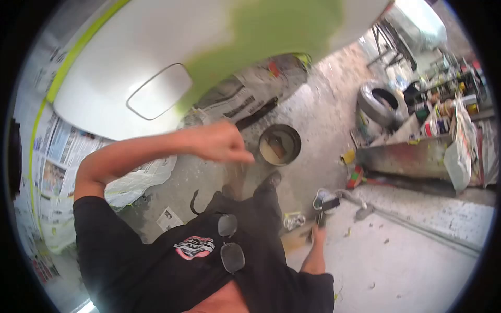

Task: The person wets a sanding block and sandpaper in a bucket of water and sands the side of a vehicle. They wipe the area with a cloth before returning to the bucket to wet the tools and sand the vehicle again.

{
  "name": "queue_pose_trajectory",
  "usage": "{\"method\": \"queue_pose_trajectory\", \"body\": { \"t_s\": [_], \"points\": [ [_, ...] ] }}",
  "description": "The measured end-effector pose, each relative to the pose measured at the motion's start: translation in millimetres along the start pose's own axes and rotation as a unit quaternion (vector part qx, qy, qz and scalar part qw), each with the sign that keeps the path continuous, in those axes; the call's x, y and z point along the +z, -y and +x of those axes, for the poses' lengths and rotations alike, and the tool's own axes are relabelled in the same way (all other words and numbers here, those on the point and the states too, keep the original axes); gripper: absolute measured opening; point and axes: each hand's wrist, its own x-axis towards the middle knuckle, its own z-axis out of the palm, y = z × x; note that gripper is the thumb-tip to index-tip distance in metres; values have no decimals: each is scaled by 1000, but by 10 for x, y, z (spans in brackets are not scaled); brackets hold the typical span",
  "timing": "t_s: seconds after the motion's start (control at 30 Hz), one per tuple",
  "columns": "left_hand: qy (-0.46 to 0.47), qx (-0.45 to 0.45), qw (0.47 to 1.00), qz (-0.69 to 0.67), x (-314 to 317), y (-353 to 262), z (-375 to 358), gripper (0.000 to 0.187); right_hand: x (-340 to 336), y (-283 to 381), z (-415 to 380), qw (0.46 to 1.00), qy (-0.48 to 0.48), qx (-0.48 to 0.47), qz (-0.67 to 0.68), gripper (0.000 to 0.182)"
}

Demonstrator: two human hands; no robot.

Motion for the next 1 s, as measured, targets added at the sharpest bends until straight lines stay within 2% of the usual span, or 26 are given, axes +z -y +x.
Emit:
{"method": "queue_pose_trajectory", "body": {
  "t_s": [0.03,0.07,0.1,0.17,0.27,0.37,0.47,0.57,0.67,0.77,0.8,0.9,1.0],
  "points": [
    [71,-17,997,10,62,-163,-120,61,33,-386,-375,995,31,94,-20,62],
    [144,-31,989,17,116,-298,-226,72,74,-528,-716,990,38,139,-1,61],
    [190,-41,981,-20,203,-340,-294,76,145,-675,-980,983,39,175,29,60],
    [287,-54,952,-90,349,-421,-384,84,305,-768,-1392,972,38,216,89,57],
    [363,-18,928,-83,441,-552,-521,79,473,-663,-1704,960,30,225,167,54],
    [374,33,921,-100,494,-699,-676,86,485,-439,-1663,958,12,194,212,51],
    [348,63,929,-112,554,-761,-679,82,333,-181,-1329,969,-17,123,216,49],
    [279,-12,942,-187,517,-970,-672,73,-31,151,-782,984,-54,17,168,44],
    [223,-55,951,-206,560,-1089,-465,65,-348,534,-218,978,-110,-76,160,45],
    [233,26,945,-228,657,-1089,-277,64,-519,717,375,956,-142,-174,187,44],
    [229,11,941,-248,677,-1130,-239,63,-527,757,521,946,-147,-207,199,43],
    [214,-24,926,-310,724,-1245,-138,60,-699,1093,445,952,-103,-196,209,56],
    [183,-34,914,-360,701,-1360,-111,56,-703,1097,522,954,-111,-219,173,61]
  ]
}}
